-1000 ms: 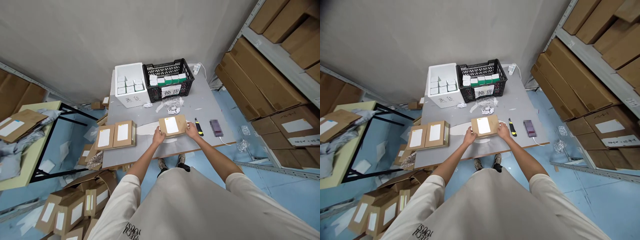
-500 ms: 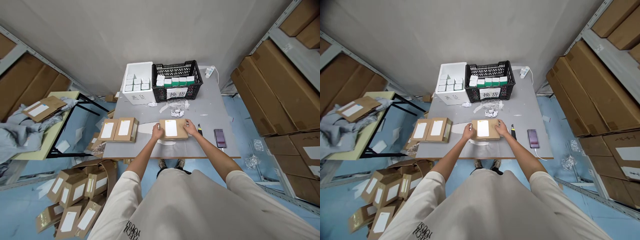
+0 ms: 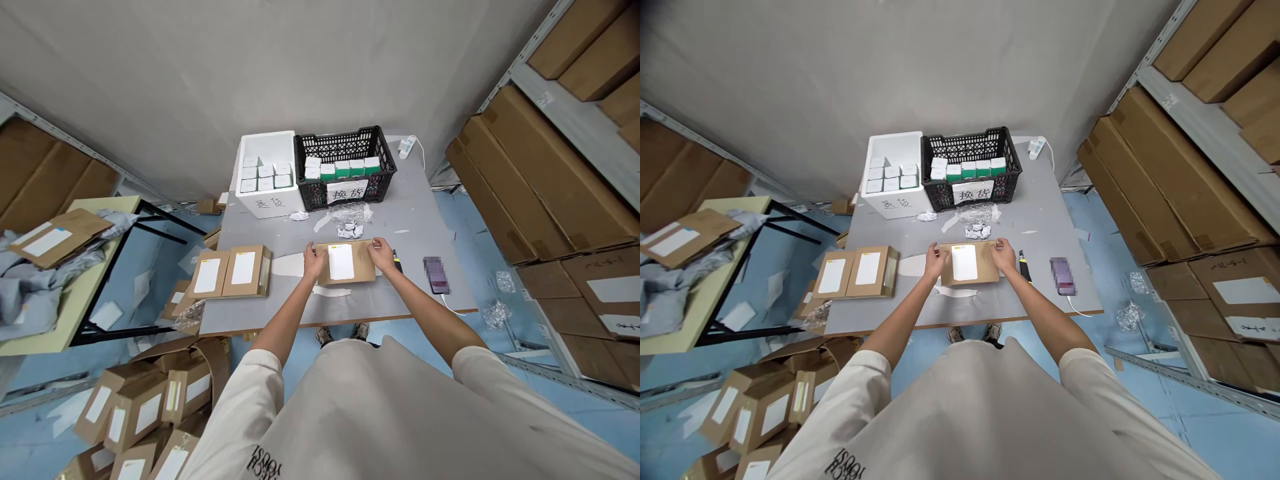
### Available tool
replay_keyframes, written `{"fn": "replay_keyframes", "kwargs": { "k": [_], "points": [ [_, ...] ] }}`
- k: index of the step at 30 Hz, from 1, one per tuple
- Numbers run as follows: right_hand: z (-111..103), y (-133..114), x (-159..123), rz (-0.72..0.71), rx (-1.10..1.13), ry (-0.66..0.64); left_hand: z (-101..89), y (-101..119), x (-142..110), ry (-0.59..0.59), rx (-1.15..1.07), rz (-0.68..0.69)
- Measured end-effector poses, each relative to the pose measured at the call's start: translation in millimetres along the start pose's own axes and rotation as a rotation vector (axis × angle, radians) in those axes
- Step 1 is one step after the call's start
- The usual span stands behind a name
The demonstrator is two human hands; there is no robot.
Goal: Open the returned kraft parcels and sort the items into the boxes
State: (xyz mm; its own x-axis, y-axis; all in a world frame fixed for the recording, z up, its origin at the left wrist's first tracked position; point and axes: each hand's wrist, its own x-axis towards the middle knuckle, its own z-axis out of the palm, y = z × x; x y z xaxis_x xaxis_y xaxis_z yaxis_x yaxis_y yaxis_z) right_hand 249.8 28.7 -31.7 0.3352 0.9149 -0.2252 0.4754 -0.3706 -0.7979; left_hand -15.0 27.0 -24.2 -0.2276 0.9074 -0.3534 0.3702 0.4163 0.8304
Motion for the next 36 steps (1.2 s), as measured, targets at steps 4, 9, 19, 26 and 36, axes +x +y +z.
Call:
{"fn": "replay_keyframes", "kwargs": {
  "k": [4,9,19,26,36],
  "points": [
    [-5.0,-10.0,-7.3,-0.035,-0.109,0.092,-3.3,10.7,-5.6,0.061,0.086,0.003],
    [-6.9,-4.9,-16.8,0.008,-0.307,0.025,-5.7,-2.3,-12.4,0.024,0.271,-0.040],
    [-10.6,10.4,-17.7,-0.174,-0.486,-0.162,-6.6,-12.9,-15.8,-0.163,0.527,0.263],
    [-2.2,4.8,-13.3,-0.177,-0.532,-0.246,-5.6,-1.2,-14.0,-0.211,0.666,0.237],
    [-3.5,-2.5,-18.9,-0.127,-0.484,-0.246,-2.5,1.4,-20.3,-0.188,0.452,0.060]
  ]
}}
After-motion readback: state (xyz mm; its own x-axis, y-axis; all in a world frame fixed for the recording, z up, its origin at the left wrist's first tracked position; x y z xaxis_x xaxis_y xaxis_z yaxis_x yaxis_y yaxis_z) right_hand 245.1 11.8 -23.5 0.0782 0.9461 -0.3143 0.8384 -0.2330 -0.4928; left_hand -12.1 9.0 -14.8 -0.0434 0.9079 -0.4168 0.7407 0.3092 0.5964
